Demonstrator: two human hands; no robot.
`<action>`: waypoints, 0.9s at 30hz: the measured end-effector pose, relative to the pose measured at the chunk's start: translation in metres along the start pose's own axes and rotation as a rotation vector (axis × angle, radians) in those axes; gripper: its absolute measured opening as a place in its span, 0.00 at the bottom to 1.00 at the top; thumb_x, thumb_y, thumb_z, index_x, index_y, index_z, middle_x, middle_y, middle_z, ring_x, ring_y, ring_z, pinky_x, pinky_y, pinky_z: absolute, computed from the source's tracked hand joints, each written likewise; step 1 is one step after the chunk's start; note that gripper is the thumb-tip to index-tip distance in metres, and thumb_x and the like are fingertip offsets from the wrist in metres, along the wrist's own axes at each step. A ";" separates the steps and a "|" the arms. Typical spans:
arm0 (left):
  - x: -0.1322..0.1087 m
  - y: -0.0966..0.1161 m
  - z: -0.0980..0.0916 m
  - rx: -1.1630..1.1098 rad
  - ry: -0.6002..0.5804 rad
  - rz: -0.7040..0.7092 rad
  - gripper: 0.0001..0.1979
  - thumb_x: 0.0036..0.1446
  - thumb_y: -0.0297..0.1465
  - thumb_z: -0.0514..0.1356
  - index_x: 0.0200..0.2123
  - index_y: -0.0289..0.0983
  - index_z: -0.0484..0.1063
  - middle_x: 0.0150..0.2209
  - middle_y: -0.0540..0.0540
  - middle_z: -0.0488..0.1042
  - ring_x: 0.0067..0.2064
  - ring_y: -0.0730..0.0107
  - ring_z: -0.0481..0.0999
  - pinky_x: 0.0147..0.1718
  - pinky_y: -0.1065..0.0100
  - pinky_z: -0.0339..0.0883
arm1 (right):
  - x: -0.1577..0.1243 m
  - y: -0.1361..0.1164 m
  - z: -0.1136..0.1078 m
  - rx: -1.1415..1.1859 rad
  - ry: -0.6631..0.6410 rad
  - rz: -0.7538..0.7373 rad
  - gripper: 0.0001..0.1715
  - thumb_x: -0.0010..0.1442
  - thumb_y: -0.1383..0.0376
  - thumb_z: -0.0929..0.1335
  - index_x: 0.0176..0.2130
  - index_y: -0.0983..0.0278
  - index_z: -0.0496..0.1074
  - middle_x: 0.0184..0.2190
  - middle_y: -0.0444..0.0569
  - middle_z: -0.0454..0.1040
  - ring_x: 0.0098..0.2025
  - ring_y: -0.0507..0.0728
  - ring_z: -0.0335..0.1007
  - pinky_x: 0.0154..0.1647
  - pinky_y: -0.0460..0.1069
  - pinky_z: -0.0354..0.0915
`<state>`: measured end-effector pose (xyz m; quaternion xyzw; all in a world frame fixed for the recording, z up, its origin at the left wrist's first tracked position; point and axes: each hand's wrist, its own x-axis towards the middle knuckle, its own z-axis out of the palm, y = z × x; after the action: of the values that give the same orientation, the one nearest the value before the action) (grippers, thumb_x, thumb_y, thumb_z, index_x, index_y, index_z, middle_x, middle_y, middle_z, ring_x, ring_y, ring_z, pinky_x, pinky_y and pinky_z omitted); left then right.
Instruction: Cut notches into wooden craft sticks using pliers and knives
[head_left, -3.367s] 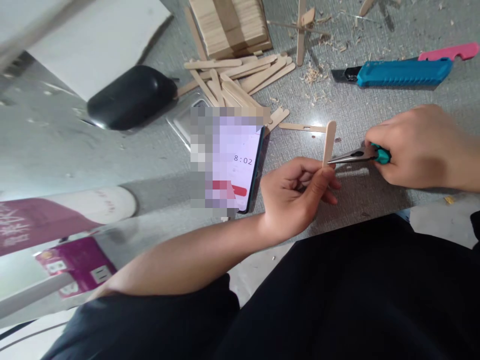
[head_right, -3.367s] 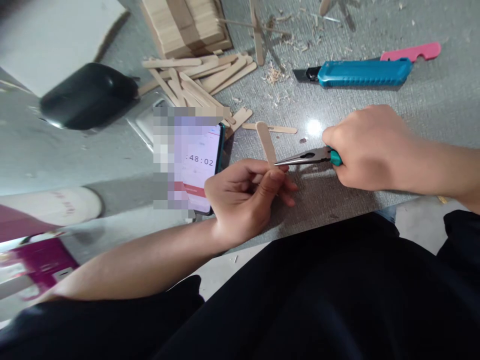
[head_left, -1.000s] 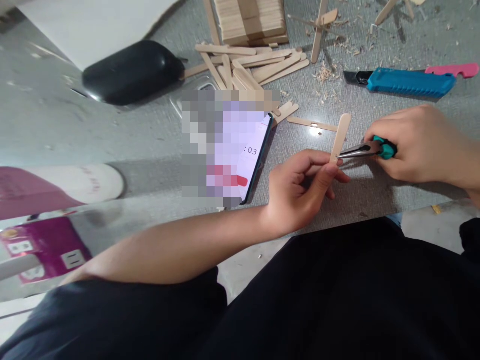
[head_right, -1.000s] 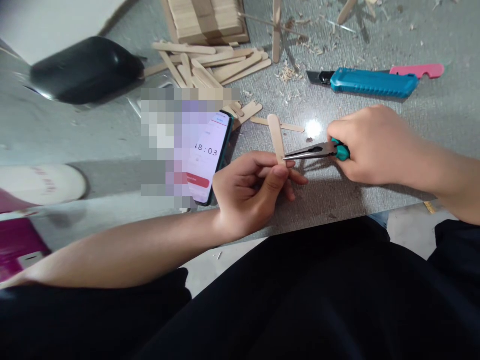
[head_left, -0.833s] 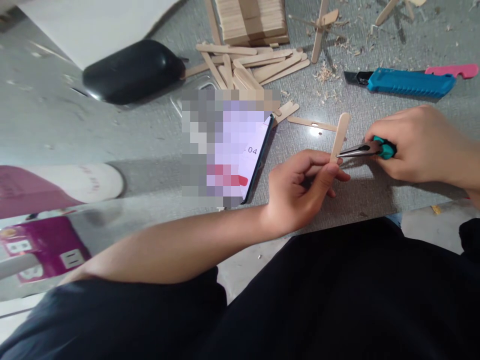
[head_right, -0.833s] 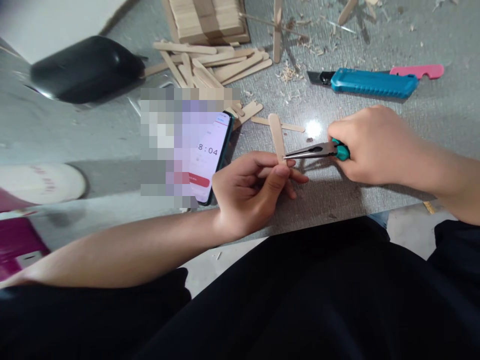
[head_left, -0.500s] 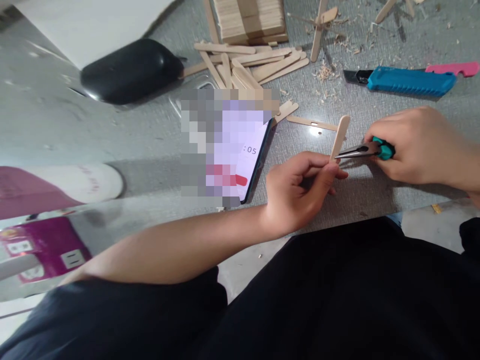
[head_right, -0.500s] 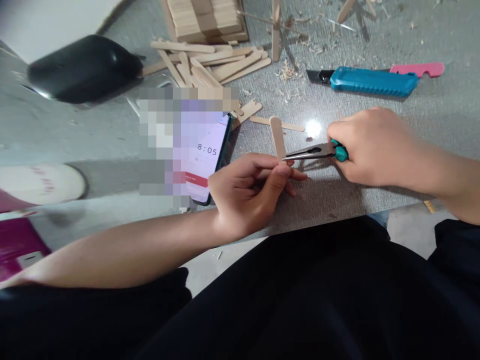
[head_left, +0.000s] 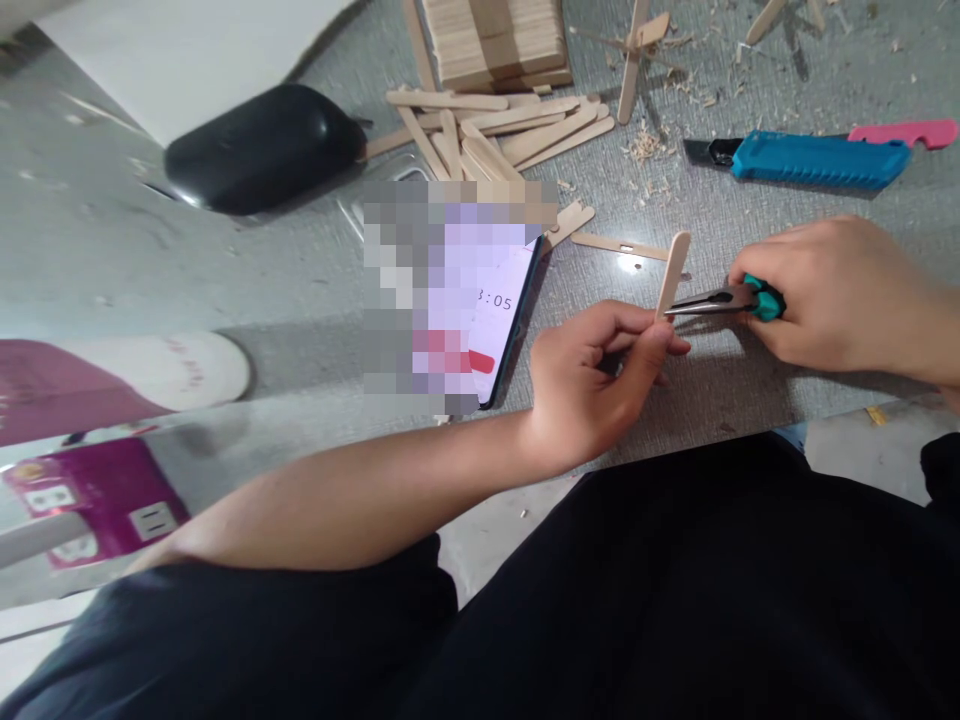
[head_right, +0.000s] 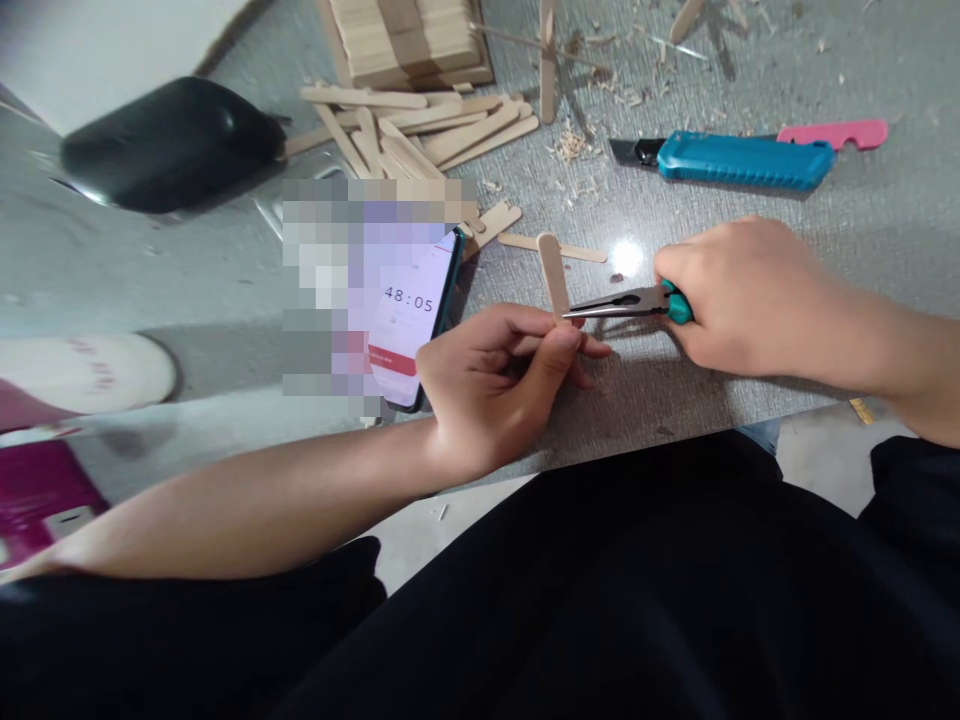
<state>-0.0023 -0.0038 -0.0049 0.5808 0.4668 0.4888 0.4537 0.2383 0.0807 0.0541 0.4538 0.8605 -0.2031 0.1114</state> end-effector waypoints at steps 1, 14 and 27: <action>0.000 0.000 0.000 0.004 -0.007 0.002 0.08 0.76 0.31 0.69 0.40 0.38 0.83 0.34 0.45 0.91 0.24 0.72 0.86 0.22 0.75 0.77 | 0.000 0.000 0.000 0.002 -0.001 -0.008 0.09 0.63 0.61 0.71 0.33 0.56 0.67 0.31 0.51 0.78 0.33 0.63 0.68 0.35 0.58 0.51; -0.002 -0.002 0.000 -0.072 -0.023 -0.080 0.13 0.79 0.41 0.69 0.42 0.39 0.83 0.35 0.45 0.92 0.25 0.70 0.87 0.23 0.70 0.80 | -0.002 -0.001 -0.003 0.056 -0.024 -0.007 0.13 0.65 0.63 0.72 0.32 0.56 0.64 0.30 0.49 0.75 0.33 0.63 0.68 0.37 0.58 0.52; -0.002 -0.005 0.001 -0.098 -0.014 -0.015 0.10 0.80 0.39 0.68 0.47 0.38 0.81 0.37 0.44 0.92 0.26 0.70 0.88 0.26 0.70 0.82 | 0.000 -0.002 -0.005 0.023 -0.026 0.012 0.14 0.64 0.61 0.71 0.31 0.57 0.61 0.28 0.50 0.73 0.30 0.59 0.60 0.34 0.57 0.49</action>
<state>-0.0017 -0.0055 -0.0104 0.5580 0.4433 0.5035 0.4884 0.2367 0.0819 0.0592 0.4575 0.8538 -0.2180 0.1188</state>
